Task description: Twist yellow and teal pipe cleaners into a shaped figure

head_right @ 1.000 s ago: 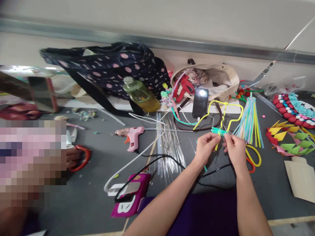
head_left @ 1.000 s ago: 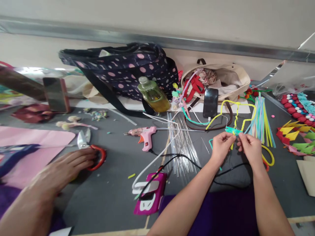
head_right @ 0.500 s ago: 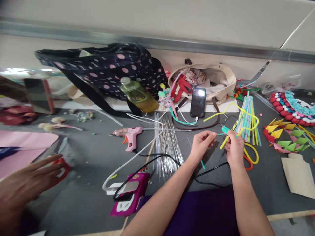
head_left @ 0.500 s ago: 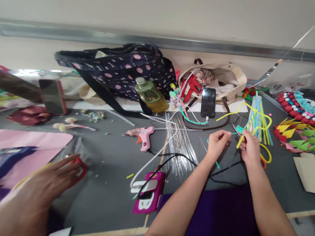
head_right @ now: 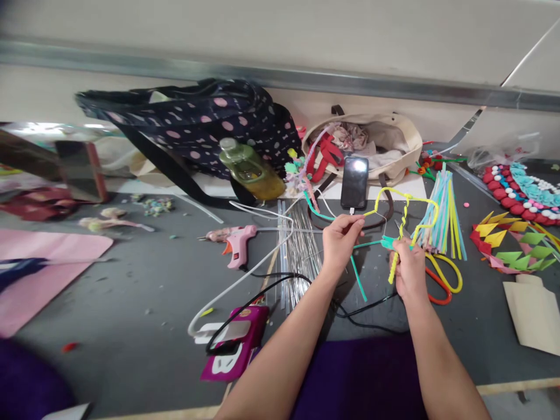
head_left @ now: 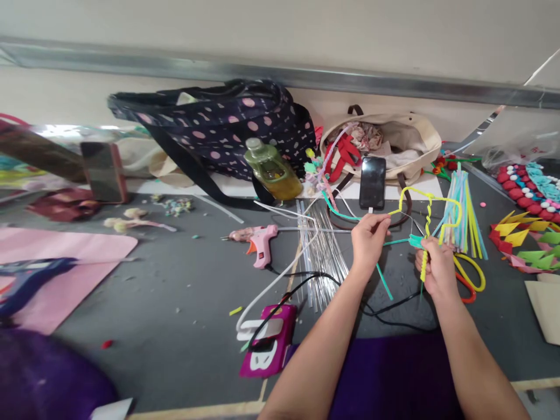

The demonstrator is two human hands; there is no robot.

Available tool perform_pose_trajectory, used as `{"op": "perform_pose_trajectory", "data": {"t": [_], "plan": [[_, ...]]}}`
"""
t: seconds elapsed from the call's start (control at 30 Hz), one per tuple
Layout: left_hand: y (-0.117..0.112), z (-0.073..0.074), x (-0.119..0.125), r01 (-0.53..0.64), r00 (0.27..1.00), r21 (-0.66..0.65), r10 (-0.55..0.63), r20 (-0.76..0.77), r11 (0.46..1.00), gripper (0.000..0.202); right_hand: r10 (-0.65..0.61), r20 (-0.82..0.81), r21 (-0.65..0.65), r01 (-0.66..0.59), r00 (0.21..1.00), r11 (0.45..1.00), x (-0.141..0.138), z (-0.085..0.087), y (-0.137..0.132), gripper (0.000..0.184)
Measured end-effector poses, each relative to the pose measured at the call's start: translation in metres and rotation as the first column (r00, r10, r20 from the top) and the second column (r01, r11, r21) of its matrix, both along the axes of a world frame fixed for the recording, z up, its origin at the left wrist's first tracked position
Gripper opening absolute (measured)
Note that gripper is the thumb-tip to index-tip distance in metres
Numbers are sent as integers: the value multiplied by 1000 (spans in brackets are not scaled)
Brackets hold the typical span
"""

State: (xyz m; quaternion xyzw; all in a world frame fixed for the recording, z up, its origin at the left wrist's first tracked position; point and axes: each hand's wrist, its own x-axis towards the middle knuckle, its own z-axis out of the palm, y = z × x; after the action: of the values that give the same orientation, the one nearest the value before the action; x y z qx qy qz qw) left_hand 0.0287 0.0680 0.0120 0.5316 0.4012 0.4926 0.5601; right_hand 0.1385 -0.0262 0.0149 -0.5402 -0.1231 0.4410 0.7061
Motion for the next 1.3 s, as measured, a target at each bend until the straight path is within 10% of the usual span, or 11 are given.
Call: {"op": "perform_pose_trajectory", "data": {"t": [0.37, 0.6, 1.03, 1.3], "plan": [[16, 3, 24, 105, 992, -155, -113, -47, 982, 17, 11, 50, -27, -10, 999, 1000, -11, 6, -2, 33], [24, 8, 13, 284, 950, -311, -222, 220, 907, 32, 112, 78, -5, -112, 991, 994, -10, 13, -7, 34], [24, -1, 15, 426, 864, -454, -202, 462, 783, 34, 181, -152, 82, -170, 972, 982, -1, 9, -6, 30], [21, -4, 19, 404, 863, -449, -170, 475, 797, 34, 121, -36, -7, -121, 992, 993, -6, 10, -7, 23]]}}
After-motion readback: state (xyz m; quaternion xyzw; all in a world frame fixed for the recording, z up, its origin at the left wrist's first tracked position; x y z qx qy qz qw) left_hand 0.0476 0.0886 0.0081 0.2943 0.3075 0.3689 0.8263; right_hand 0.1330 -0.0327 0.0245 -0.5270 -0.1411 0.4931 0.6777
